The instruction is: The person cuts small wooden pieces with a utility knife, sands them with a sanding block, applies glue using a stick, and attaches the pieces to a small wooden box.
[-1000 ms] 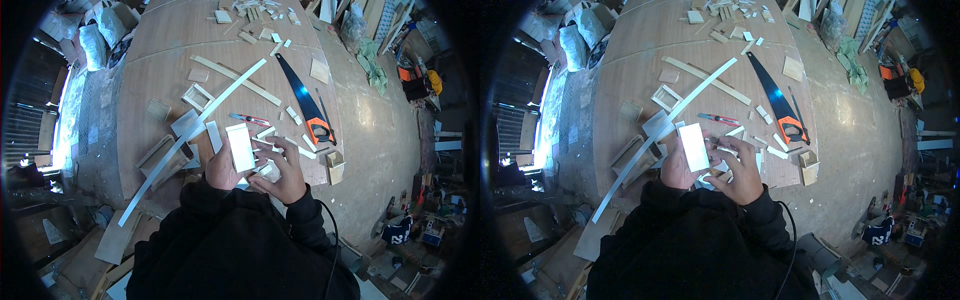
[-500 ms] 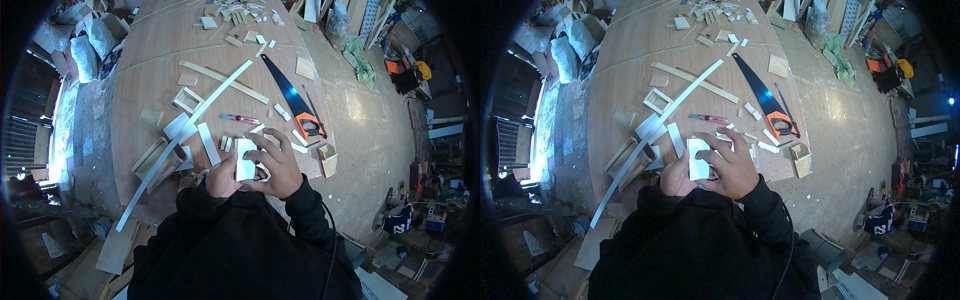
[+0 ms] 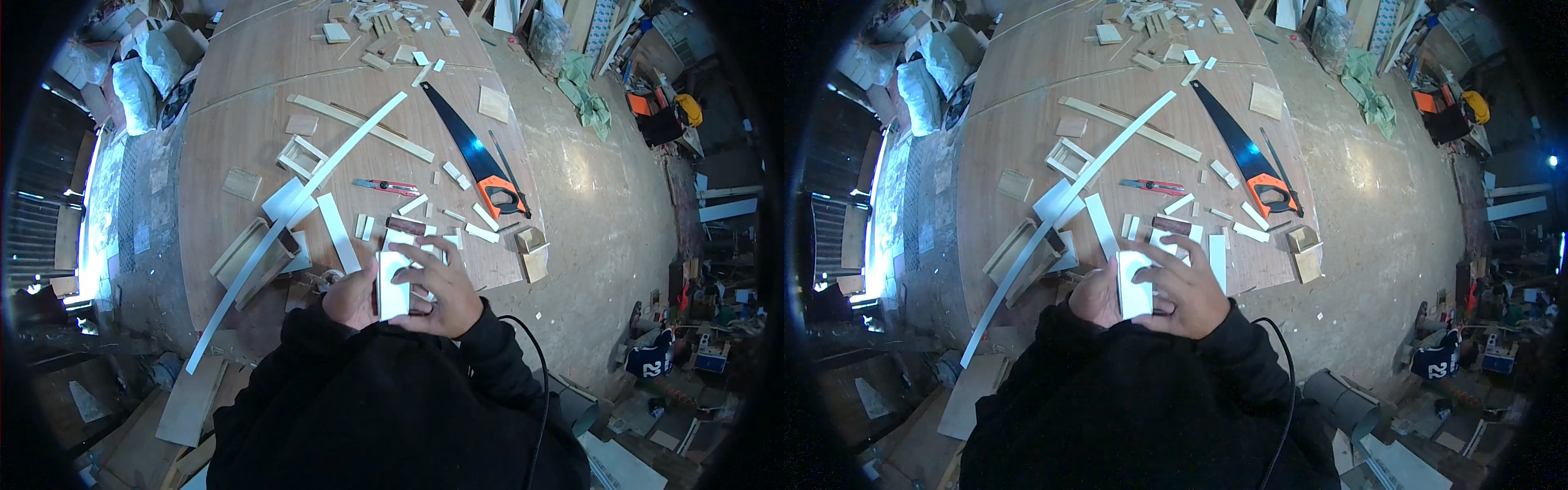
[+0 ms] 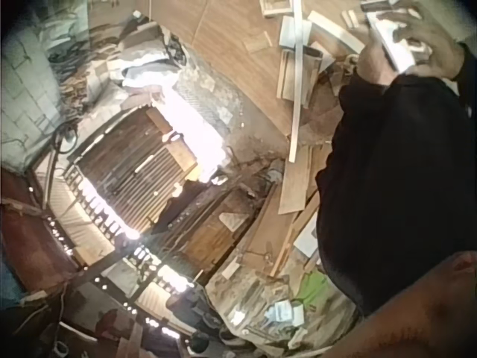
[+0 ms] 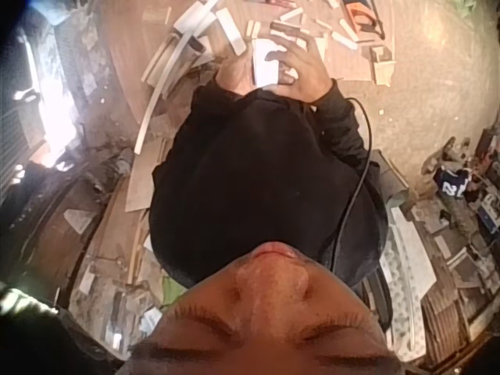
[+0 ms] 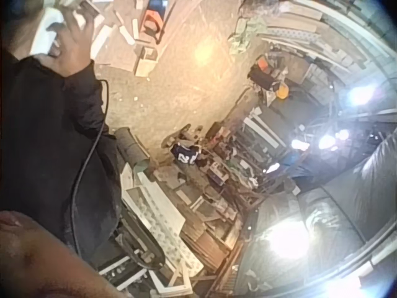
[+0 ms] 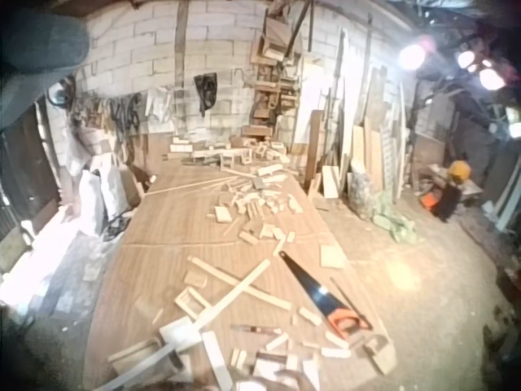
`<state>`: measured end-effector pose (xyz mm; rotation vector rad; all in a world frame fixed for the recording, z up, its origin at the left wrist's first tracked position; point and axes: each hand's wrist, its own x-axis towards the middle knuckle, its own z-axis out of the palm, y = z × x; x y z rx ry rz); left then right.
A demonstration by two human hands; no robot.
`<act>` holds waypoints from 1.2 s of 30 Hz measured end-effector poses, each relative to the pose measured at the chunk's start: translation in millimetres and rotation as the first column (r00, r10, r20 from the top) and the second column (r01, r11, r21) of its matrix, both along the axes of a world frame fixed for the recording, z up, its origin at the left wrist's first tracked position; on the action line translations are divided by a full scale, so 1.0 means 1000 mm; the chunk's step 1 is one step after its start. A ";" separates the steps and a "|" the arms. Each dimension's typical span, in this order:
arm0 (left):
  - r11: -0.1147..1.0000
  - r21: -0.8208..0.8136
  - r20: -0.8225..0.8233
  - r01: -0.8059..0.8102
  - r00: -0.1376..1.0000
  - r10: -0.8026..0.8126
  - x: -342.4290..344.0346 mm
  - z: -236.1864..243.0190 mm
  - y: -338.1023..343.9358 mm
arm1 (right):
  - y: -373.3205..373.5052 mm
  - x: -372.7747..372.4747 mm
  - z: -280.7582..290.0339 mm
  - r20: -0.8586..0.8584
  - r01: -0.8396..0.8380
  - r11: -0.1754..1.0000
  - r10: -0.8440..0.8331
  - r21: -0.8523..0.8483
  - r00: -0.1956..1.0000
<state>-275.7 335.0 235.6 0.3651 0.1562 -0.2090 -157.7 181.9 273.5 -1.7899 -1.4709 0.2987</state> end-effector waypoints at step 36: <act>0.833 0.489 -0.168 -0.260 0.909 0.382 -0.041 -0.062 -0.265 | -0.226 0.004 -0.058 -0.154 -0.205 0.978 0.208 0.034 0.966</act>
